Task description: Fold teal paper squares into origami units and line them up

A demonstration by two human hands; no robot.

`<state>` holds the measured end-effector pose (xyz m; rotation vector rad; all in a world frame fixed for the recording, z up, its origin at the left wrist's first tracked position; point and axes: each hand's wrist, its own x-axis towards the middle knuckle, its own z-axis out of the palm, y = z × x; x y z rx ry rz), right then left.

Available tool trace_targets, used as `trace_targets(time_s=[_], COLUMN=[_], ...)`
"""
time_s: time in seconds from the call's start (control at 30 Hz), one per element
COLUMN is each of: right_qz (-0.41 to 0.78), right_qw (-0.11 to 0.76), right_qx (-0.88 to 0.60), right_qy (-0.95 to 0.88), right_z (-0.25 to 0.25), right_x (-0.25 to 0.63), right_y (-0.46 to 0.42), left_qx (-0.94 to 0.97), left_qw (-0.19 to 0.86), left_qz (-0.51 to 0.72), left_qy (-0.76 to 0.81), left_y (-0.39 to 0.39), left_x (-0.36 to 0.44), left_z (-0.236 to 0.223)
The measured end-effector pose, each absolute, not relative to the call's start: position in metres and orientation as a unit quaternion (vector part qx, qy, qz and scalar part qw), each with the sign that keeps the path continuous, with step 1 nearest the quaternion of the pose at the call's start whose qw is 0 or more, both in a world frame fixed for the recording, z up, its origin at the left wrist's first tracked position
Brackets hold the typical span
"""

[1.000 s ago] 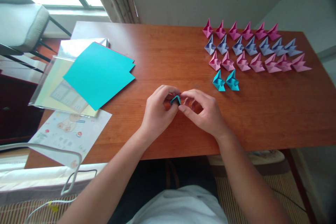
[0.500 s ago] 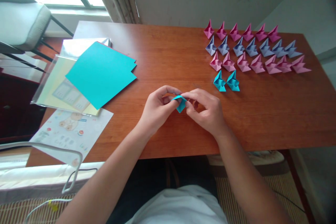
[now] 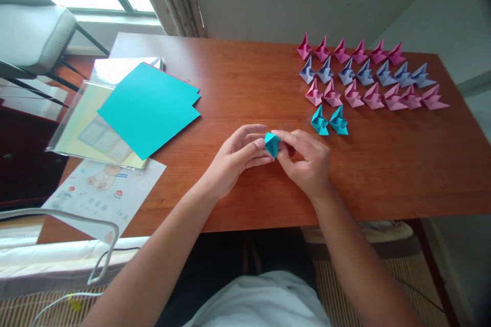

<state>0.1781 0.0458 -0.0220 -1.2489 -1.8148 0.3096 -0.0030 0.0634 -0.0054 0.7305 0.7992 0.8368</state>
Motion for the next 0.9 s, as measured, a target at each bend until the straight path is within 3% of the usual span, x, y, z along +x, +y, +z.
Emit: trace_targets(time_s=[0.3, 0.9], right_qz=[0.173, 0.246], right_qw=[0.447, 0.434], right_qx=[-0.524, -0.502], right_qy=[-0.704, -0.706], right_z=[-0.021, -0.0193], right_x=[0.1778, 0.1789], right_y=[0.0455, 0.0461], left_qx=[0.387, 0.307], left_qw=[0.743, 0.77], left_qz=[0.375, 0.395], left_qy=[0.398, 0.395], left_y=[0.0652, 0.0678], left_x=[-0.0001, -0.0068], left_z=[-0.0088, -0.0106])
